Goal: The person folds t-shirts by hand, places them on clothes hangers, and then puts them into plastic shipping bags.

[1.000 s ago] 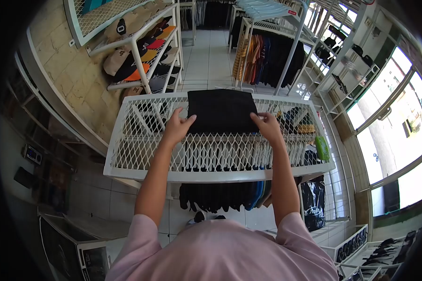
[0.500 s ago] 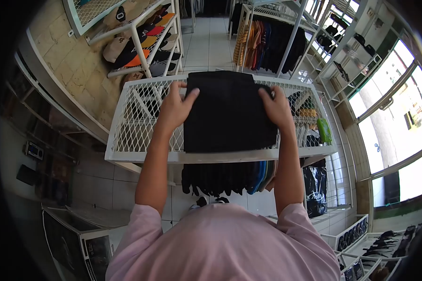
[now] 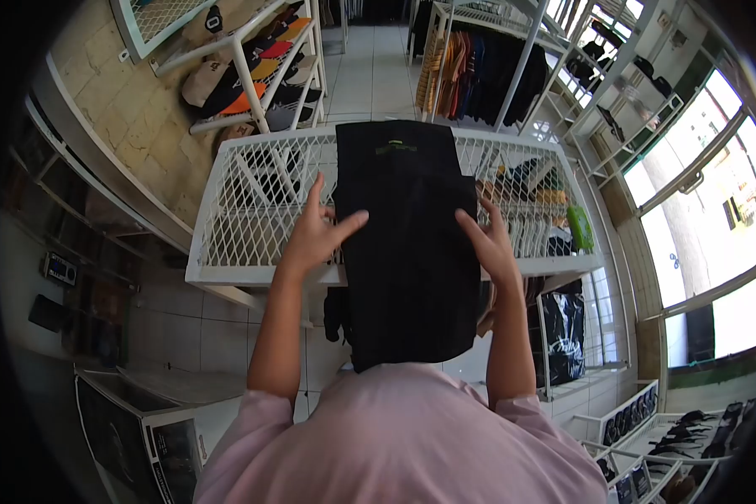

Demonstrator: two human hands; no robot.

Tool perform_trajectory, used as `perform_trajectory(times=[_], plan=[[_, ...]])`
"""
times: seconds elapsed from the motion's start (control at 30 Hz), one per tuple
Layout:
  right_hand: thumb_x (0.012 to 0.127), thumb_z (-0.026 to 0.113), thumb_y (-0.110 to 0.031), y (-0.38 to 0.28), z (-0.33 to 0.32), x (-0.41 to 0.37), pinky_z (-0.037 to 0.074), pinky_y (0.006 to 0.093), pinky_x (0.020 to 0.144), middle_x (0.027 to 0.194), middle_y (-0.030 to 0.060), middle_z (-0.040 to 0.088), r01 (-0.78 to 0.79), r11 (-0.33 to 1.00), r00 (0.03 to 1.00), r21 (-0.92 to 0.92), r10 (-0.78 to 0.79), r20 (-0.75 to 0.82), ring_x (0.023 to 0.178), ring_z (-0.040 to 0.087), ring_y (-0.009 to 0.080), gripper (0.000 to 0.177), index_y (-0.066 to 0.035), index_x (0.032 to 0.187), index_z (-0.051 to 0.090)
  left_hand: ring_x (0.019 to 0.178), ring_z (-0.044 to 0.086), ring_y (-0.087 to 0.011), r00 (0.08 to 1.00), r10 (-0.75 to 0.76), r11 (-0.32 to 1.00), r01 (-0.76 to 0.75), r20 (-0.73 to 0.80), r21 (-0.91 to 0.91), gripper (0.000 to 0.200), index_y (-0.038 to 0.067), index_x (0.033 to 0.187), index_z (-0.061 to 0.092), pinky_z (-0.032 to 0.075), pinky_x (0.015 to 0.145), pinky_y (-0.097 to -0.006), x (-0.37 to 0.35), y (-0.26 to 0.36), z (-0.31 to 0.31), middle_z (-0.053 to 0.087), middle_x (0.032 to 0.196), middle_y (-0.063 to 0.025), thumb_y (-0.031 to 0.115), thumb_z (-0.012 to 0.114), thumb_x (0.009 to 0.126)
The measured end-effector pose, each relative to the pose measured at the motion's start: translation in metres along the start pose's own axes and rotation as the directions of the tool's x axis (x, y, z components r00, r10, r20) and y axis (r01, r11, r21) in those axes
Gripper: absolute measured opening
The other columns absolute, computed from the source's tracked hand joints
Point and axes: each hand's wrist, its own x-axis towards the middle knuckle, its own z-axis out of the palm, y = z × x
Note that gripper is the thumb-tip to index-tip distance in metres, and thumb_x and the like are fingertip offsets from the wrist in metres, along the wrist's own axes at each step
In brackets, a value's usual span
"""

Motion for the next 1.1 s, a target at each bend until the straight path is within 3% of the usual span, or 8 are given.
perform_trajectory(times=[0.13,0.23,0.4,0.53,0.6,0.73,0.87,1.1], plan=[[0.098,0.078,-0.037,0.02,0.023,0.011,0.055,0.0523,0.1,0.122,0.0374,0.072,0.176,0.964,0.965,-0.198,-0.209,-0.161,0.116,0.07,0.0532,0.08,0.001,0.159,0.041,0.078,0.068,-0.0157,0.994,0.021,0.992,-0.008,-0.107,0.125,0.103,0.007,0.173,0.021,0.053,0.068,-0.0308,0.034,-0.051,0.022,0.072,0.099,-0.0151,0.031,0.084,0.096],[0.098,0.078,-0.026,0.018,0.015,-0.017,0.056,0.0514,0.099,0.122,0.0369,0.072,0.127,0.979,0.984,-0.157,-0.145,-0.108,0.116,0.071,0.0527,0.077,-0.002,0.159,0.04,0.077,0.069,-0.0206,0.996,0.085,0.994,-0.082,-0.034,0.069,0.096,0.009,0.173,0.023,0.055,0.075,-0.0361,0.008,-0.046,0.017,0.074,0.095,-0.0138,0.023,0.08,0.097],[0.098,0.078,-0.018,0.023,0.007,-0.074,0.055,0.0423,0.079,0.091,0.0216,0.073,0.137,0.984,0.982,-0.114,-0.15,-0.114,0.084,0.073,0.0345,0.073,-0.002,0.159,0.042,0.072,0.064,-0.0249,0.999,-0.035,0.891,0.014,0.039,0.453,0.087,0.009,0.166,0.041,0.052,0.072,-0.0381,-0.047,-0.009,0.003,0.064,0.082,-0.0092,0.021,0.085,0.091],[0.097,0.08,-0.017,0.024,0.013,-0.106,0.046,0.0348,0.066,0.076,0.0068,0.058,0.096,0.988,0.977,-0.119,-0.116,-0.177,0.068,0.055,0.018,0.072,-0.005,0.159,0.045,0.098,0.071,-0.031,0.935,0.348,0.648,-0.19,-0.065,0.737,0.074,0.004,0.149,0.061,0.057,0.087,-0.0441,-0.058,-0.011,0.013,0.07,0.102,-0.0128,0.035,0.089,0.088],[0.095,0.083,-0.018,0.034,0.022,-0.115,0.039,0.0297,0.062,0.073,0.0007,0.044,0.088,0.993,0.965,-0.079,-0.105,-0.241,0.066,0.041,0.0127,0.074,-0.008,0.159,0.046,0.093,0.07,-0.0287,0.914,0.403,0.699,-0.279,-0.041,0.659,0.065,0.007,0.142,0.067,0.057,0.083,-0.0412,-0.034,0.004,0.038,0.069,0.099,-0.0105,0.037,0.088,0.088],[0.093,0.087,-0.019,0.051,0.035,-0.124,0.037,0.0274,0.059,0.074,0.0,0.048,0.101,0.994,0.94,-0.042,-0.109,-0.322,0.064,0.041,0.0101,0.069,-0.002,0.149,0.05,0.092,0.071,-0.0299,0.893,0.445,0.72,-0.401,0.067,0.566,0.048,0.007,0.115,0.077,0.058,0.081,-0.0426,0.046,0.027,0.12,0.07,0.096,-0.009,0.048,0.084,0.09],[0.086,0.095,-0.027,0.062,0.048,-0.127,0.055,0.0346,0.071,0.084,0.0099,0.071,0.044,0.985,0.929,0.167,0.021,-0.369,0.074,0.07,0.0202,0.061,0.0,0.123,0.054,0.099,0.071,-0.0337,0.878,0.478,0.63,-0.353,0.013,0.691,0.043,0.009,0.105,0.078,0.059,0.08,-0.0479,0.154,0.005,0.198,0.07,0.099,-0.0105,0.049,0.081,0.092],[0.084,0.095,-0.029,0.054,0.047,-0.139,0.061,0.0379,0.081,0.098,0.0195,0.08,-0.013,0.989,0.971,0.147,0.047,-0.234,0.091,0.08,0.0297,0.057,0.002,0.115,0.061,0.104,0.068,-0.0398,0.85,0.522,0.555,-0.277,-0.07,0.784,0.029,0.007,0.1,0.073,0.059,0.084,-0.0526,0.189,-0.017,0.247,0.068,0.11,-0.0148,0.035,0.073,0.098]])
